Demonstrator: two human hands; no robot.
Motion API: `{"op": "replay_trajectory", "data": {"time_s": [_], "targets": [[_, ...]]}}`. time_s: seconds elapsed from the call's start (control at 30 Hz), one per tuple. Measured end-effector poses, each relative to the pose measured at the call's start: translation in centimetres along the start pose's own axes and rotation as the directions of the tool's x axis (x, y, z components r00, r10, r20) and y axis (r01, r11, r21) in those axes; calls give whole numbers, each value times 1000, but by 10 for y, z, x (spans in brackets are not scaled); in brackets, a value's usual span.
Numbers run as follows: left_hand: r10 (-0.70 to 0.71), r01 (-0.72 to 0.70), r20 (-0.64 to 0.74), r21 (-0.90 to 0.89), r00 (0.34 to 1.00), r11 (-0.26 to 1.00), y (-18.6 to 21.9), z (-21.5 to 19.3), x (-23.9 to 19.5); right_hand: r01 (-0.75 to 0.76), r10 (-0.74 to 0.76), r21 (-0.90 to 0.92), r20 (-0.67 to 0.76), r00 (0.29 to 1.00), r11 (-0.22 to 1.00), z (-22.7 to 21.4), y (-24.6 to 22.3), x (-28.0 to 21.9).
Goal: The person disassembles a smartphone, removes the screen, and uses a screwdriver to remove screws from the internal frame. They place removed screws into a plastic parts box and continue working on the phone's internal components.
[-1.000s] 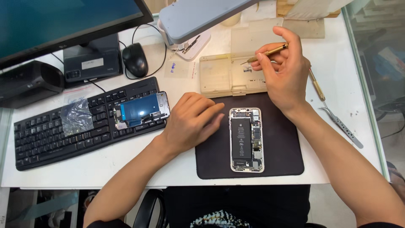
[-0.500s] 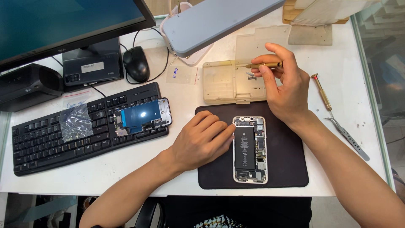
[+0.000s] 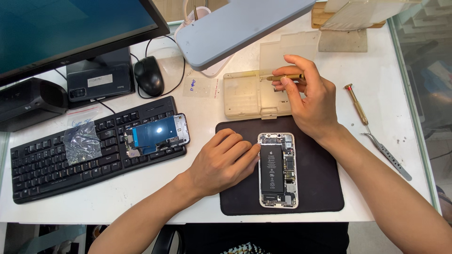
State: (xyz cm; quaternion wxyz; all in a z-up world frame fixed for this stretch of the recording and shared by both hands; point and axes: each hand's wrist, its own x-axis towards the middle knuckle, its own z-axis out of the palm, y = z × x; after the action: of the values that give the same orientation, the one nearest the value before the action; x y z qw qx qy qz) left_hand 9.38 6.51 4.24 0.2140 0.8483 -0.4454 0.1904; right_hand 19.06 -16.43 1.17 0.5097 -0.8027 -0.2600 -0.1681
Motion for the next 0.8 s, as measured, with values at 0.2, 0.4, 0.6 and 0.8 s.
{"op": "replay_trajectory", "data": {"time_s": [0.2, 0.4, 0.6, 0.8], "targets": [[-34, 34, -14, 13, 999, 999, -2, 1, 0, 4, -4, 8, 2, 1000, 1000, -2, -1, -2], [-97, 97, -52, -1, 994, 995, -5, 2, 0, -4, 4, -5, -8, 1000, 1000, -6, -2, -2], [-180, 177, -115, -35, 977, 984, -4, 1, 0, -22, 24, 57, -26, 999, 998, -17, -9, 0], [-561, 520, -10, -364, 828, 773, -3, 0, 0, -144, 134, 230, 60, 989, 963, -28, -39, -16]]}}
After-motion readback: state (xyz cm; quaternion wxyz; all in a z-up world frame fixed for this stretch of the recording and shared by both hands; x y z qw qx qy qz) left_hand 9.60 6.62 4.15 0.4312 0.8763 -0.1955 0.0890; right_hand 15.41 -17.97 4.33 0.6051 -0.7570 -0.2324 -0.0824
